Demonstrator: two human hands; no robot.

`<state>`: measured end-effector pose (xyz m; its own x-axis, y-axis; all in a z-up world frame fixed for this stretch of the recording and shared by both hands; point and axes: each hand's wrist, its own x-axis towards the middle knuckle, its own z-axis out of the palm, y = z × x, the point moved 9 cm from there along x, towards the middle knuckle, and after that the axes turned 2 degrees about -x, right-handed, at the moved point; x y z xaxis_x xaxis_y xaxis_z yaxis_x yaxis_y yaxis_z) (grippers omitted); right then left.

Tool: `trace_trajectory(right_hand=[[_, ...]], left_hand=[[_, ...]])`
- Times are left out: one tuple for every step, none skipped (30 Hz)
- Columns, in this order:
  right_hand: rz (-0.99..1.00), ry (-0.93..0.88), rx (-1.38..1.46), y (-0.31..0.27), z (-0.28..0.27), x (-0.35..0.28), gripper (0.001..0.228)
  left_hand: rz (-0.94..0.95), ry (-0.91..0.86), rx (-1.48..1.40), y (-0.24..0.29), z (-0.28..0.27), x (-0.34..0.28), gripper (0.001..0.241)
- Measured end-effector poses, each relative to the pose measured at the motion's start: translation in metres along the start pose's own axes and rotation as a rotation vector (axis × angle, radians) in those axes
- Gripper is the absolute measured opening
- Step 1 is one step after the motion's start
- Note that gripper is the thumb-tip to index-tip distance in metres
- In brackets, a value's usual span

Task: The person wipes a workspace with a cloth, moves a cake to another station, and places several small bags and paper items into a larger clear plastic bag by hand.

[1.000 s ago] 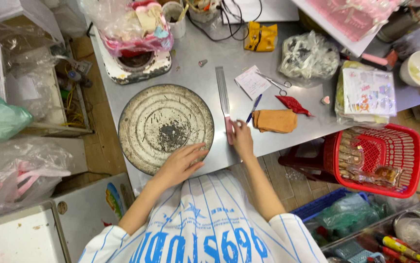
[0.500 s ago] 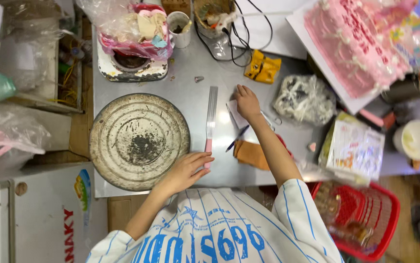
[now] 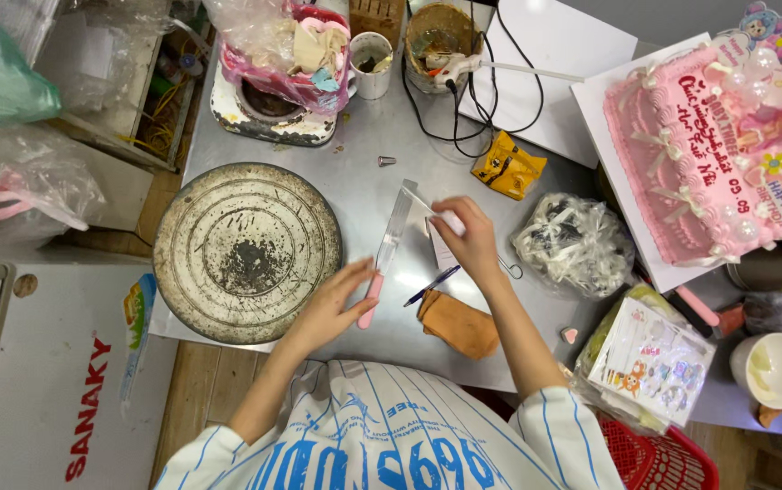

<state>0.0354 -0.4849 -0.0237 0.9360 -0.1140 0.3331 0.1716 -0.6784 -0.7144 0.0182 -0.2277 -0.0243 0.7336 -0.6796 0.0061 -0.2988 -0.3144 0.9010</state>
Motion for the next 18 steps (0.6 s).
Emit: trace_trajectory(right_hand=[[0.027, -0.003, 0.281, -0.018, -0.009, -0.009, 0.028], [0.059, -0.003, 0.559, -0.033, -0.018, -0.019, 0.031], [0.092, -0.001, 0.838, -0.044, -0.024, -0.028, 0.034], [0.139, 0.007, 0.912, -0.053, -0.027, -0.037, 0.036], [0.187, 0.016, 0.986, -0.061, -0.026, -0.047, 0.039], [0.237, 0.028, 1.061, -0.066, -0.023, -0.056, 0.041], [0.253, 0.055, 1.053, -0.069, -0.023, -0.061, 0.044], [0.268, 0.085, 1.047, -0.071, -0.022, -0.066, 0.046], [0.283, 0.115, 1.040, -0.072, -0.022, -0.070, 0.049], [0.283, 0.158, 1.007, -0.072, -0.024, -0.073, 0.053], [0.282, 0.202, 0.973, -0.071, -0.026, -0.077, 0.057], [0.283, 0.243, 0.937, -0.068, -0.030, -0.080, 0.061], [0.244, 0.269, 0.804, -0.069, -0.035, -0.083, 0.063], [0.205, 0.290, 0.672, -0.071, -0.040, -0.086, 0.065], [0.166, 0.311, 0.540, -0.072, -0.044, -0.088, 0.067], [0.167, 0.312, 0.554, -0.069, -0.043, -0.091, 0.068], [0.168, 0.314, 0.568, -0.065, -0.041, -0.094, 0.068], [0.168, 0.313, 0.584, -0.062, -0.037, -0.095, 0.069]], left_hand=[[0.005, 0.054, -0.100, 0.002, 0.001, 0.007, 0.071], [0.013, 0.103, -0.200, 0.004, 0.004, 0.013, 0.085], [0.007, 0.095, -0.339, 0.006, 0.011, 0.021, 0.093], [0.004, 0.084, -0.477, 0.010, 0.019, 0.030, 0.102], [0.001, 0.072, -0.615, 0.014, 0.027, 0.037, 0.111], [0.029, 0.046, -0.624, 0.023, 0.035, 0.041, 0.107], [0.057, 0.021, -0.634, 0.032, 0.042, 0.043, 0.102], [0.086, -0.006, -0.640, 0.040, 0.048, 0.044, 0.098], [0.054, -0.035, -0.591, 0.044, 0.054, 0.045, 0.086], [0.023, -0.061, -0.543, 0.046, 0.061, 0.045, 0.073], [-0.006, -0.087, -0.495, 0.048, 0.065, 0.045, 0.061], [-0.031, -0.069, -0.572, 0.048, 0.065, 0.044, 0.055], [-0.057, -0.050, -0.650, 0.047, 0.065, 0.043, 0.050], [-0.082, -0.028, -0.727, 0.045, 0.064, 0.042, 0.044], [-0.079, -0.007, -0.796, 0.043, 0.062, 0.041, 0.040], [-0.077, 0.020, -0.864, 0.039, 0.058, 0.040, 0.036], [-0.074, 0.047, -0.932, 0.035, 0.055, 0.038, 0.033], [-0.085, 0.105, -0.972, 0.029, 0.051, 0.035, 0.032]])
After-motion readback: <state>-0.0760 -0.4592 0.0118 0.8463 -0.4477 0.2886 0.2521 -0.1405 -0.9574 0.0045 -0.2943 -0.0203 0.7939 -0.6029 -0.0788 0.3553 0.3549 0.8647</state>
